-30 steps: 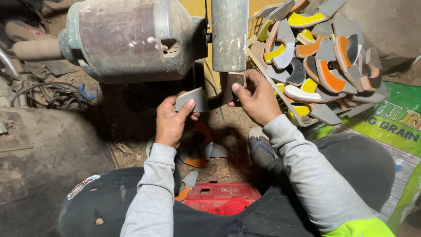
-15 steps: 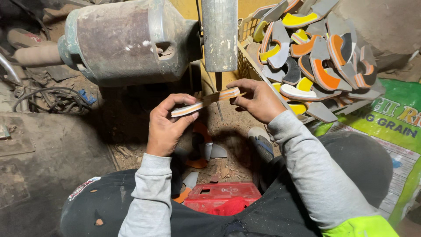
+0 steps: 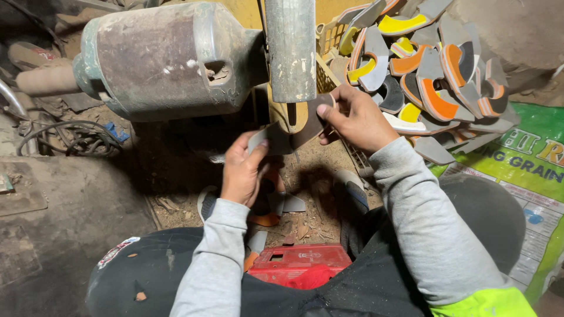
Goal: The person sits on the floor and uses a bench grinder to smooth the edges of multiple colorful sandals. They handle each sandal one at a time, pressing the edges against the rotating wheel, then place the finished items into a nearby basket.
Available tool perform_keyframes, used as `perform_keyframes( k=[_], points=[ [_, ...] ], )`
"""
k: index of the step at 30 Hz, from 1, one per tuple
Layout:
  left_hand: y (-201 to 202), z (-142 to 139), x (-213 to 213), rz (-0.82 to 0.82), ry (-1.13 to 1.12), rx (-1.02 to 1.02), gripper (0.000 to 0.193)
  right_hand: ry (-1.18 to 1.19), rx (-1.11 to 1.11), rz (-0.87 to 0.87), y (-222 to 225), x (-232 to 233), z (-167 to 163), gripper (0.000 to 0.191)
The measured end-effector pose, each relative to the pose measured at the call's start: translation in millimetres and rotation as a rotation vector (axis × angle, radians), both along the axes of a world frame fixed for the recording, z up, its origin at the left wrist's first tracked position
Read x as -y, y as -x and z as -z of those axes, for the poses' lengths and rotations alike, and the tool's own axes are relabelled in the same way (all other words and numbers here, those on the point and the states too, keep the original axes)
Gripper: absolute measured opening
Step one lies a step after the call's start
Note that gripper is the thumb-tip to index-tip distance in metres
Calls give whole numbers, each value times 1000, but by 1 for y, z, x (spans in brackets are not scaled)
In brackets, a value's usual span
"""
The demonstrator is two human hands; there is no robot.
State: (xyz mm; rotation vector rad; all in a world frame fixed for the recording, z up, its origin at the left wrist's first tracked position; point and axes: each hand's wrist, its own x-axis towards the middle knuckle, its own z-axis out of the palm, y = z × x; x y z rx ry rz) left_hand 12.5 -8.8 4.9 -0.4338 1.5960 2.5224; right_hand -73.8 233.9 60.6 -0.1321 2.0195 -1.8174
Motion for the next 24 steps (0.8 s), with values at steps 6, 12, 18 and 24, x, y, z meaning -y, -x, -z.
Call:
perform_keyframes(
  k=[6, 12, 18, 24],
  points=[
    [7, 14, -14, 52, -223, 5, 30, -73, -36, 31, 11, 8, -10, 25],
    [15, 12, -16, 46, -224, 2, 28, -17, -10, 24, 22, 10, -5, 23],
    [18, 11, -18, 53, -214, -17, 29, 2, -31, 15, 28, 9, 0, 23],
    [20, 9, -18, 53, -189, -12, 29, -21, -35, 21, 29, 9, 1, 24]
  ],
)
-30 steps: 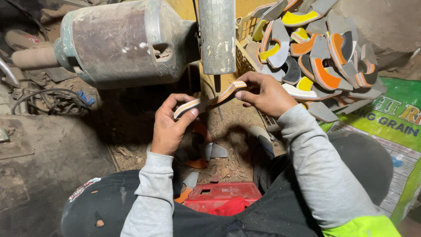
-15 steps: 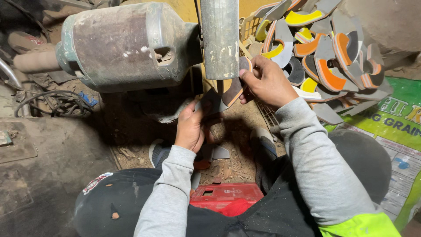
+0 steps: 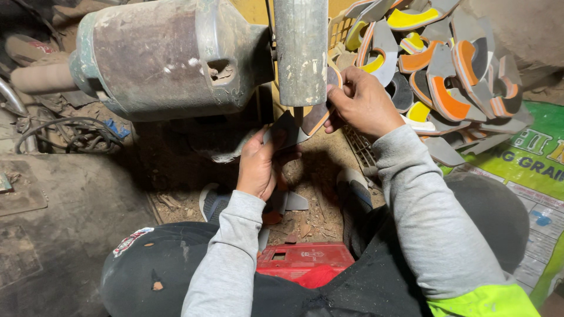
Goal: The person sits on the floor and uses a bench grinder to smooth the edges of multiple colorful sandals. They handle each sandal one at a time, pressing the edges against the rotating wheel, then place the finished items into a nearby basket.
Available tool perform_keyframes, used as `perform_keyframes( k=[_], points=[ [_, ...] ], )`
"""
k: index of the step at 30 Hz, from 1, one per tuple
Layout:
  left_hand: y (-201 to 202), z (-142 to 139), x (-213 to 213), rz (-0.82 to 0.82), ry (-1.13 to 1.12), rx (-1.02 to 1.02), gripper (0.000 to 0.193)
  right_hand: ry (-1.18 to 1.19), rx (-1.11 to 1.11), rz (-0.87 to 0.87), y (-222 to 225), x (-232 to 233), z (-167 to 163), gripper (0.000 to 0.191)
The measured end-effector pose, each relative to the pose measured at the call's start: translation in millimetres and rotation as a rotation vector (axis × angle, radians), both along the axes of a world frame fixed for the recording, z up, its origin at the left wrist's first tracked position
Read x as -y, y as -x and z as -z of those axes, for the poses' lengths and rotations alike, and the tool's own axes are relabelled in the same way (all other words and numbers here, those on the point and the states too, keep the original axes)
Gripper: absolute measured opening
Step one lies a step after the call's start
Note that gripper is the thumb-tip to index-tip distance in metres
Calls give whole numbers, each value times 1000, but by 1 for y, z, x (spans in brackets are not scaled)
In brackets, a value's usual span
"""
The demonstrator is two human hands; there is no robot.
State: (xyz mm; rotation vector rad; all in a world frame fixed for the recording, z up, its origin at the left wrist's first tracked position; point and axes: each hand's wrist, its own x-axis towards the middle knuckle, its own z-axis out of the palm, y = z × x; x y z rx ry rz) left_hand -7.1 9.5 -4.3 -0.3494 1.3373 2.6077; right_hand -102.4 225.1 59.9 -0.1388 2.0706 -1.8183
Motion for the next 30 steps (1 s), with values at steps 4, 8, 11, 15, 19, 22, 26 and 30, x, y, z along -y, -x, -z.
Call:
perform_keyframes(
  k=[4, 8, 11, 15, 19, 22, 26, 30],
  points=[
    [0, 4, 0, 0, -29, -6, 27, -14, -13, 1, -1, 1, 0, 25],
    [0, 8, 1, -12, -33, -16, 25, -22, -41, -1, -3, 1, -1, 25],
    [0, 14, 3, -44, 17, -38, 25, -52, -45, 6, -3, 4, 0, 25],
    [1, 21, 6, -65, 41, -78, 24, -30, -72, 0, -4, 5, 5, 22],
    [2, 22, 9, -71, 33, -80, 25, 0, -73, 5, -4, 7, 8, 21],
    [0, 19, 12, -63, -15, -22, 24, 10, -53, 16, -7, 9, 8, 22],
    [-1, 14, 18, -54, -16, 28, 23, 8, -41, 26, -13, 14, 9, 24],
    [-4, 7, 28, -59, 79, 97, 23, 104, 7, 68, -22, 22, 15, 21]
  ],
)
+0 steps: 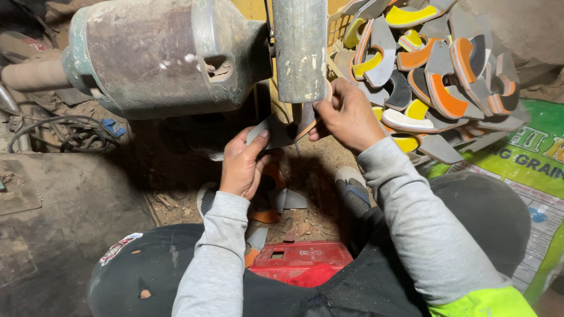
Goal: The person sits on the floor and uses a bench grinder to smooth the edges of multiple colorful sandals. They handle each sandal one at a time, pressing the edges against the rotating wheel, then place the finished items into a nearby basket.
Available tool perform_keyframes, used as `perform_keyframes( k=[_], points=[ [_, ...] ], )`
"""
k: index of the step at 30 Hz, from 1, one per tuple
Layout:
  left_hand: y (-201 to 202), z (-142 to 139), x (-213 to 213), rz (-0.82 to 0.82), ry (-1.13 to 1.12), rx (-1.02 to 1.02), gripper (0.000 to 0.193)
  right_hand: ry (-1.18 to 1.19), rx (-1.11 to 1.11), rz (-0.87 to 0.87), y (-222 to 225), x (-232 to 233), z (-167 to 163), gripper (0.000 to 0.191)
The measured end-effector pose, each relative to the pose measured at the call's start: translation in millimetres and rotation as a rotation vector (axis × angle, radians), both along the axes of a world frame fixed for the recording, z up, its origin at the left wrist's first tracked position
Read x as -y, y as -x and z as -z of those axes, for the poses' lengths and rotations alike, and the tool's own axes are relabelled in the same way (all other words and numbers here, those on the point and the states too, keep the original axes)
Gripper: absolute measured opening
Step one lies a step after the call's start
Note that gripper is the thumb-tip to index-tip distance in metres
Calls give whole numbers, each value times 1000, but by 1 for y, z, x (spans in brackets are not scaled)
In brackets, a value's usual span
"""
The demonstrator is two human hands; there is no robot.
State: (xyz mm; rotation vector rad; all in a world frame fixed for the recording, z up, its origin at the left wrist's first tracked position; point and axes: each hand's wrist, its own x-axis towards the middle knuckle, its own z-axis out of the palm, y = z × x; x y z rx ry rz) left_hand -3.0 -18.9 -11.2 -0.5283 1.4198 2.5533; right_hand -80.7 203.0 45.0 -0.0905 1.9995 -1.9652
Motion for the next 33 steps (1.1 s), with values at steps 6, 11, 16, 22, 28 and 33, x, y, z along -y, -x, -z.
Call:
perform_keyframes(
  k=[6, 11, 16, 22, 28, 33],
  points=[
    [-3, -12, 14, 50, 67, -28, 28, 89, 4, 96, -24, 15, 15, 22],
    [-9, -16, 22, 54, 130, -40, 30, 129, 14, 145, -43, 21, 26, 21],
    [-14, -23, 28, -50, 230, -25, 29, -127, 4, -76, -54, 3, 29, 22],
    [-20, -33, 25, 61, 253, -205, 32, -187, 11, -180, -36, -29, 17, 23],
    [-12, -16, 2, 79, 204, -172, 23, -351, -344, -110, -10, -42, -4, 20],
    [-7, -1, -12, 11, -38, -91, 22, -276, -98, -73, 7, -35, -16, 23]
  ],
)
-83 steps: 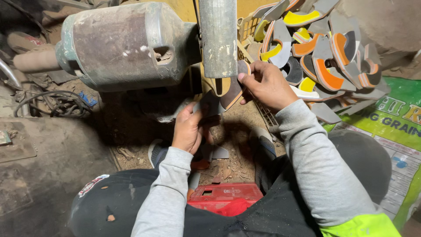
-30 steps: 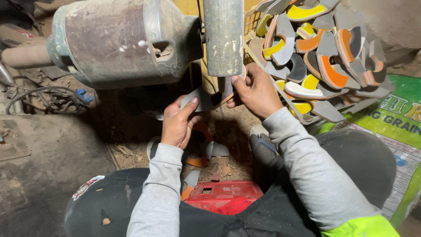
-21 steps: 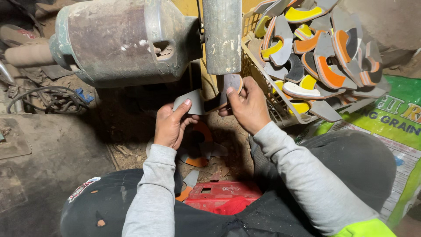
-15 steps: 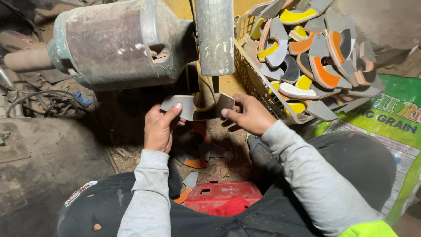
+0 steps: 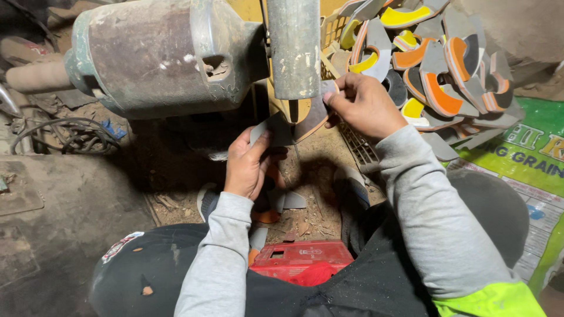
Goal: The person sits on the floor and uses a bench grinder to smooth the edges of multiple colorful sandals. They handle each sandal one at a time, pressing the edges against the rotating wheel, then place the finished items into a nearby basket.
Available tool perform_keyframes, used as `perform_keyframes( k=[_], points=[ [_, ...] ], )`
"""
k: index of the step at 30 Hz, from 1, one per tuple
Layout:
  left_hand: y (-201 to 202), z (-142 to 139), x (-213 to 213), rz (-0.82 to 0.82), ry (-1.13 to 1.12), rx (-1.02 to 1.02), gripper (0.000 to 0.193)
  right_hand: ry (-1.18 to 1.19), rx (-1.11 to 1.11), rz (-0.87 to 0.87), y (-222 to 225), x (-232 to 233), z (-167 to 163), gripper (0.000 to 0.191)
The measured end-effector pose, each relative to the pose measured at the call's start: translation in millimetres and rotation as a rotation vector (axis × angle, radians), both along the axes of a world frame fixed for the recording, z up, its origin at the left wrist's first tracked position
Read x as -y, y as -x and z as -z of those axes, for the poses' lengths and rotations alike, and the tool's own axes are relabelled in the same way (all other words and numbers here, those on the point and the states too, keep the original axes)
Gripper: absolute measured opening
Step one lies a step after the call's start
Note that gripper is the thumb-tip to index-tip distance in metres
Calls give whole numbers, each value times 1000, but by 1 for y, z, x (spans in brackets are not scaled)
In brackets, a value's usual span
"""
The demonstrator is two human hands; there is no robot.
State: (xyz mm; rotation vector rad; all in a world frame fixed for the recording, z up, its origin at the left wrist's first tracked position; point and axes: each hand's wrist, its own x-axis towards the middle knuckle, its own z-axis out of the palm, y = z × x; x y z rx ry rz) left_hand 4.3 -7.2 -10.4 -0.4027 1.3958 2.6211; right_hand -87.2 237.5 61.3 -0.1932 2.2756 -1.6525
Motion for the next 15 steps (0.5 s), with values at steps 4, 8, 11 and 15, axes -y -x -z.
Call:
perform_keyframes(
  k=[4, 8, 11, 15],
  points=[
    [6, 3, -6, -10, -47, -52, 24, 8, -23, -30, 5, 6, -13, 24],
    [8, 0, -3, -11, -71, -10, 24, 28, 22, -36, 6, 11, -16, 22],
    [7, -5, 5, -27, -56, 39, 24, 70, 22, -63, 5, 18, -9, 25],
    [2, -10, 16, -21, 18, 80, 26, 210, 46, -67, -3, 25, 1, 22]
  ],
)
